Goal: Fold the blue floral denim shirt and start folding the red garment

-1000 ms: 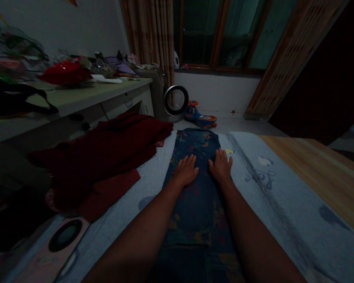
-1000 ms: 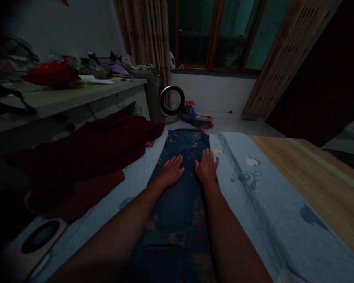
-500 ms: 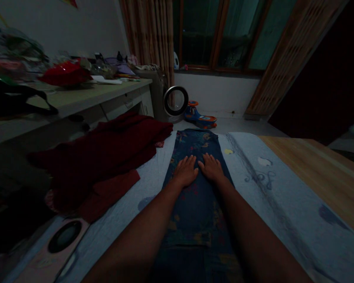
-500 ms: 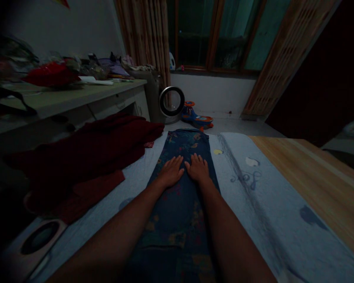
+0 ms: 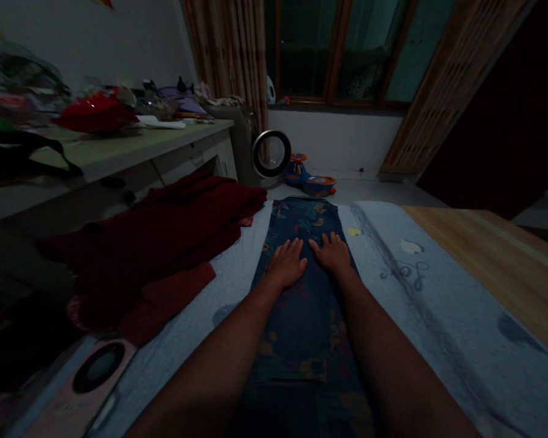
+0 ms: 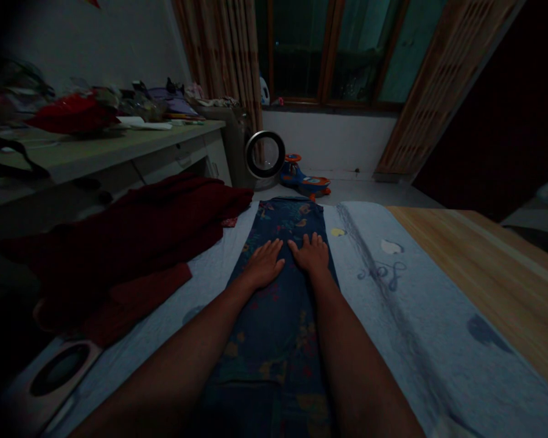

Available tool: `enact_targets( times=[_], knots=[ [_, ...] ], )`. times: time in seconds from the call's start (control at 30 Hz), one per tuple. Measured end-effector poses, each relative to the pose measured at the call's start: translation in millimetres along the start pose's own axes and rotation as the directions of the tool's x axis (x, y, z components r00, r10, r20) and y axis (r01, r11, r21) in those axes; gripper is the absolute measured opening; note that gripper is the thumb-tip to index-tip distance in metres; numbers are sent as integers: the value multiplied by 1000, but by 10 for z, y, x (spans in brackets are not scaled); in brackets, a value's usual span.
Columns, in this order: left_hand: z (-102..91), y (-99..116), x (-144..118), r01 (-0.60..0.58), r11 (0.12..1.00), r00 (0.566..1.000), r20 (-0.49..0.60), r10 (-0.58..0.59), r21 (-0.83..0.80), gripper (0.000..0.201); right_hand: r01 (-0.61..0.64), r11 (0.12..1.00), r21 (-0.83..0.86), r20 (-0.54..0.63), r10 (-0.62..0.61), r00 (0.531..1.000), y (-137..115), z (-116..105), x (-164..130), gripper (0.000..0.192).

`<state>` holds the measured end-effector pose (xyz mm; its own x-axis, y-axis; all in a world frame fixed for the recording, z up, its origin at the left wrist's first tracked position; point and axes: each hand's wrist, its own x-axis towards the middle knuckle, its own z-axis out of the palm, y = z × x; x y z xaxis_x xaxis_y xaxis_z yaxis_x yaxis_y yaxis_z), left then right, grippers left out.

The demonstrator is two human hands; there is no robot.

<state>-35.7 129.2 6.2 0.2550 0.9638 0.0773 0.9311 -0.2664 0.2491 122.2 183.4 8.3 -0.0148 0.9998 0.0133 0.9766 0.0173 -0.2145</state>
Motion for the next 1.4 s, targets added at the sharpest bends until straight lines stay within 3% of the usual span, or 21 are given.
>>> enact_targets(
  times=[0.27, 0.43, 0.5, 0.57, 0.63, 0.7, 1.03, 1.4],
  knots=[
    [1, -8, 4, 0, 1000, 1000, 7, 0, 2, 61, -78, 997, 18, -56, 79, 995, 189, 3, 56, 78],
    [16, -13, 8, 0, 1000, 1000, 1, 0, -12, 62, -133, 990, 37, -200, 137, 970, 211, 20, 60, 69],
    [21, -11, 10, 1, 1000, 1000, -3, -1, -12, 62, -34, 999, 40, -272, 44, 961, 174, 10, 59, 61],
    [20, -7, 15, 6, 1000, 1000, 3, -6, -9, 61, 161, 986, 46, -272, -143, 952, 113, 8, 52, 55],
    [17, -3, 22, 8, 1000, 1000, 12, -8, -4, 61, 319, 944, 83, -183, -300, 936, 44, 19, 42, 53],
    [18, -4, 30, 6, 1000, 1000, 18, -6, 1, 61, 371, 920, 126, -79, -363, 928, -12, 36, 32, 54],
    [45, -32, 22, -10, 1000, 1000, -11, 10, 14, 61, 220, 974, 60, 31, -223, 974, -26, 26, 91, 67],
    [1, -8, 2, -4, 1000, 1000, 0, 4, -3, 61, 7, 1000, 16, 17, -7, 1000, 180, -17, 130, 74]
  ],
)
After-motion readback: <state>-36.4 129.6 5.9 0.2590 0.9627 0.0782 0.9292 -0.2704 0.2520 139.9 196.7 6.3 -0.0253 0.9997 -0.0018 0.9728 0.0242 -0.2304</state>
